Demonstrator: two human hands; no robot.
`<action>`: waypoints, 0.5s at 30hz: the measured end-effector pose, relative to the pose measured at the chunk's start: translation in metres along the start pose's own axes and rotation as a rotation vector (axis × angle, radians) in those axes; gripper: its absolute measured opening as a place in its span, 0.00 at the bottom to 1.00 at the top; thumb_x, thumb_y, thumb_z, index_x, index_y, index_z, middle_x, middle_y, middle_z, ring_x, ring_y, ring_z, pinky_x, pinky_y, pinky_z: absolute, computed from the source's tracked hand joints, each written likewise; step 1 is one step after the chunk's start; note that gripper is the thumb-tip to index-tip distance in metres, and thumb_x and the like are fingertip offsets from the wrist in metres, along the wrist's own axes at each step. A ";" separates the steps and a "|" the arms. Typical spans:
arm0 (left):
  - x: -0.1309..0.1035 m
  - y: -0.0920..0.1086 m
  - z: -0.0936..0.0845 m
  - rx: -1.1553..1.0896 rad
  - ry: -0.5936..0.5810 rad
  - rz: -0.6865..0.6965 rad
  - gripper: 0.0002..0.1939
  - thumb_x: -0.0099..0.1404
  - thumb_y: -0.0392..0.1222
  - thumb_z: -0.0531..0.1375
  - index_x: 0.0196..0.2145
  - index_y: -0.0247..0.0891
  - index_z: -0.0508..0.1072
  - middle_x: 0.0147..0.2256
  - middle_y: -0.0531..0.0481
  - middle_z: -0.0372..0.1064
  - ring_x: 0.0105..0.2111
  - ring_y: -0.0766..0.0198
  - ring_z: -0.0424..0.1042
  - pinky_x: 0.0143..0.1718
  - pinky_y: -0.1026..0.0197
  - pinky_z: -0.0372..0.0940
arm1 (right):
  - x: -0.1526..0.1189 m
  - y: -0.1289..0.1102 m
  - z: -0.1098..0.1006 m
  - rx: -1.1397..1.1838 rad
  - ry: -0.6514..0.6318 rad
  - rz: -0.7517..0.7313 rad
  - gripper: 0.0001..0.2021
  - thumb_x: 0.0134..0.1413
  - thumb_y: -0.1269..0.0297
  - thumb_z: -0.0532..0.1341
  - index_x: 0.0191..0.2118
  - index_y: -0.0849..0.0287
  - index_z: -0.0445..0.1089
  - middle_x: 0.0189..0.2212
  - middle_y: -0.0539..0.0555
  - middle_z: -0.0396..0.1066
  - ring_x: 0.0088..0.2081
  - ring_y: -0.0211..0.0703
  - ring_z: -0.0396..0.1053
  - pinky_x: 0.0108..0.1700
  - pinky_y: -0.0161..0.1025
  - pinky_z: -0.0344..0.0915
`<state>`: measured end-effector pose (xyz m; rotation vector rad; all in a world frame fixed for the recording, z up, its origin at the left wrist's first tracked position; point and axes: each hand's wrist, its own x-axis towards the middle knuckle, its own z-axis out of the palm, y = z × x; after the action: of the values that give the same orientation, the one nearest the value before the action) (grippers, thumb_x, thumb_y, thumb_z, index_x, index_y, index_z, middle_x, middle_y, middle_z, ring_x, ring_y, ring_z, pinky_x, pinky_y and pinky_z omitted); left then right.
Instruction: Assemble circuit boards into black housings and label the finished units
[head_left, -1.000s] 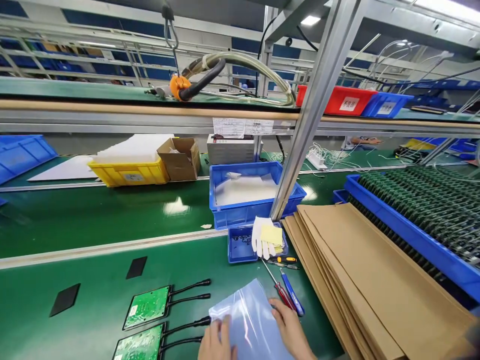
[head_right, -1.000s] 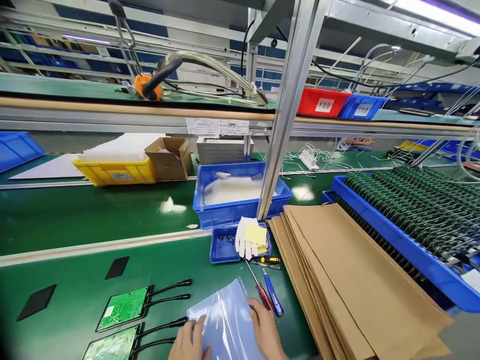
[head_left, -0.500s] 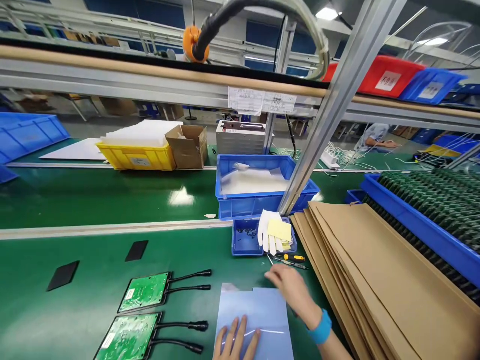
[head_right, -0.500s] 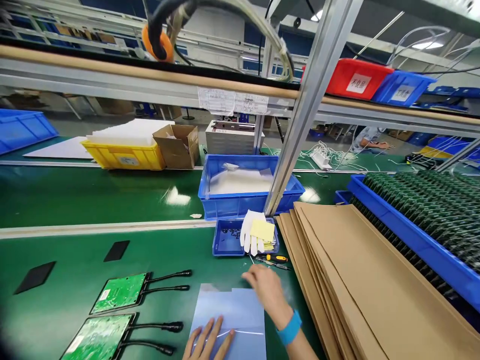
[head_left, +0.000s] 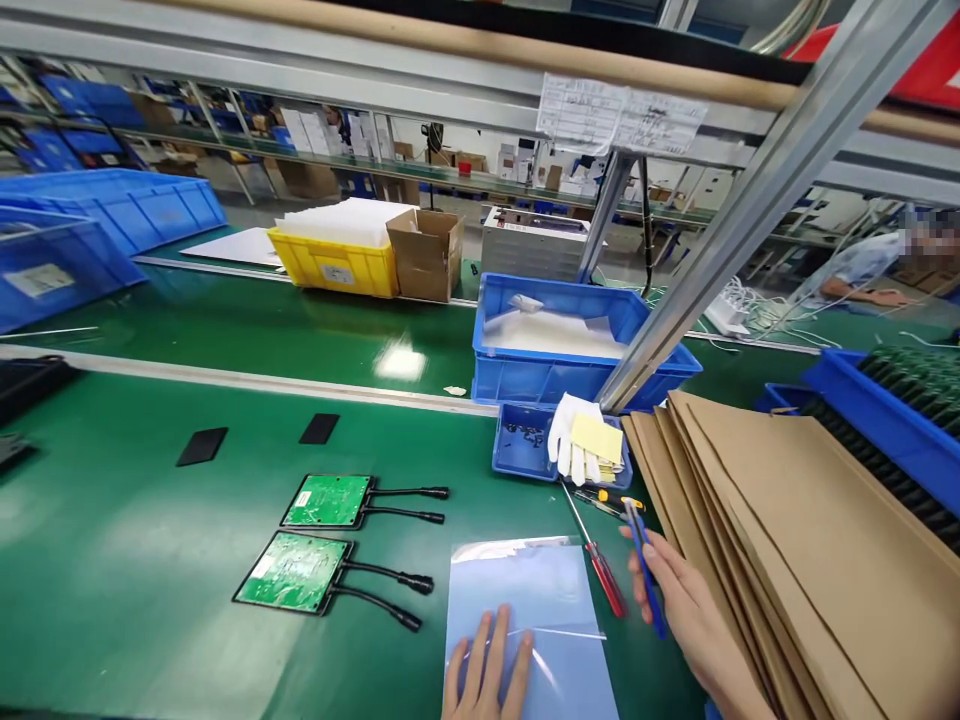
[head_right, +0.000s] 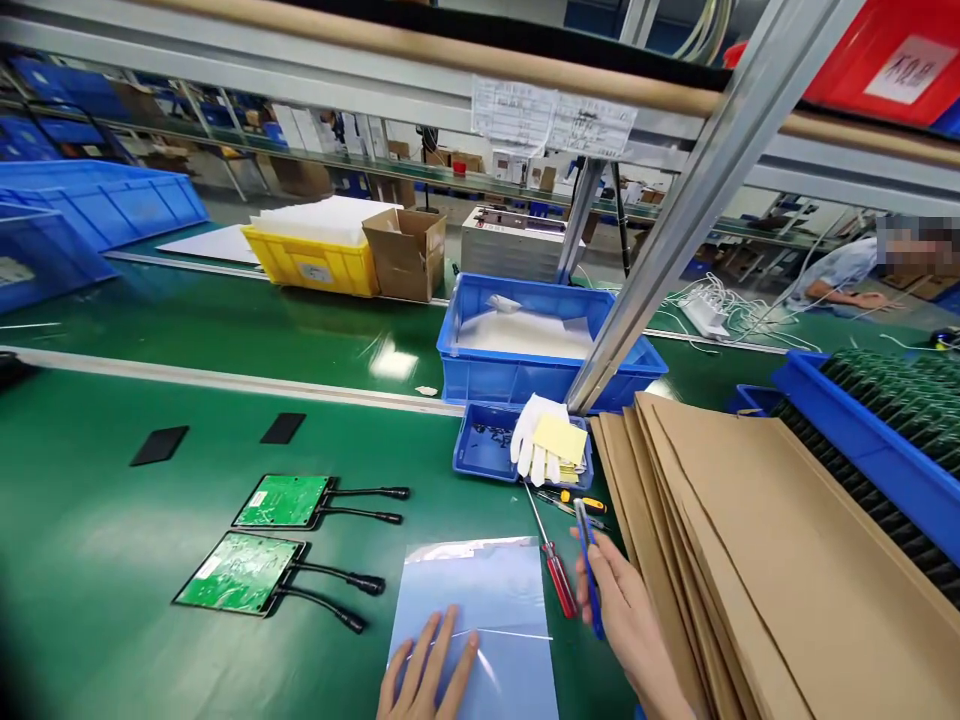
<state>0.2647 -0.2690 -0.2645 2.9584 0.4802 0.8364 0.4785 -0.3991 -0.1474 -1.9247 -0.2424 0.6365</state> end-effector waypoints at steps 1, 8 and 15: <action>-0.002 -0.001 0.001 -0.012 -0.003 0.006 0.24 0.65 0.60 0.52 0.52 0.49 0.72 0.50 0.43 0.74 0.50 0.48 0.70 0.48 0.49 0.58 | -0.004 -0.006 0.003 0.113 -0.135 0.047 0.23 0.57 0.46 0.53 0.47 0.59 0.67 0.24 0.48 0.64 0.20 0.37 0.61 0.22 0.35 0.60; -0.010 -0.014 0.007 -0.060 0.021 0.064 0.32 0.64 0.66 0.47 0.53 0.44 0.72 0.51 0.42 0.73 0.54 0.46 0.66 0.62 0.41 0.42 | -0.012 -0.003 0.033 0.176 -0.480 0.059 0.19 0.50 0.52 0.63 0.45 0.58 0.73 0.29 0.52 0.71 0.25 0.37 0.63 0.30 0.37 0.64; -0.005 -0.017 0.013 -0.058 0.112 0.129 0.20 0.71 0.45 0.46 0.51 0.43 0.73 0.48 0.43 0.75 0.60 0.50 0.59 0.65 0.41 0.40 | 0.013 0.045 0.034 -0.182 -0.195 -0.053 0.25 0.52 0.42 0.55 0.40 0.60 0.72 0.24 0.52 0.73 0.17 0.37 0.62 0.19 0.35 0.61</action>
<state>0.2627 -0.2535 -0.2795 2.9266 0.2656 1.0151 0.4659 -0.3858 -0.2022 -2.0226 -0.4867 0.7900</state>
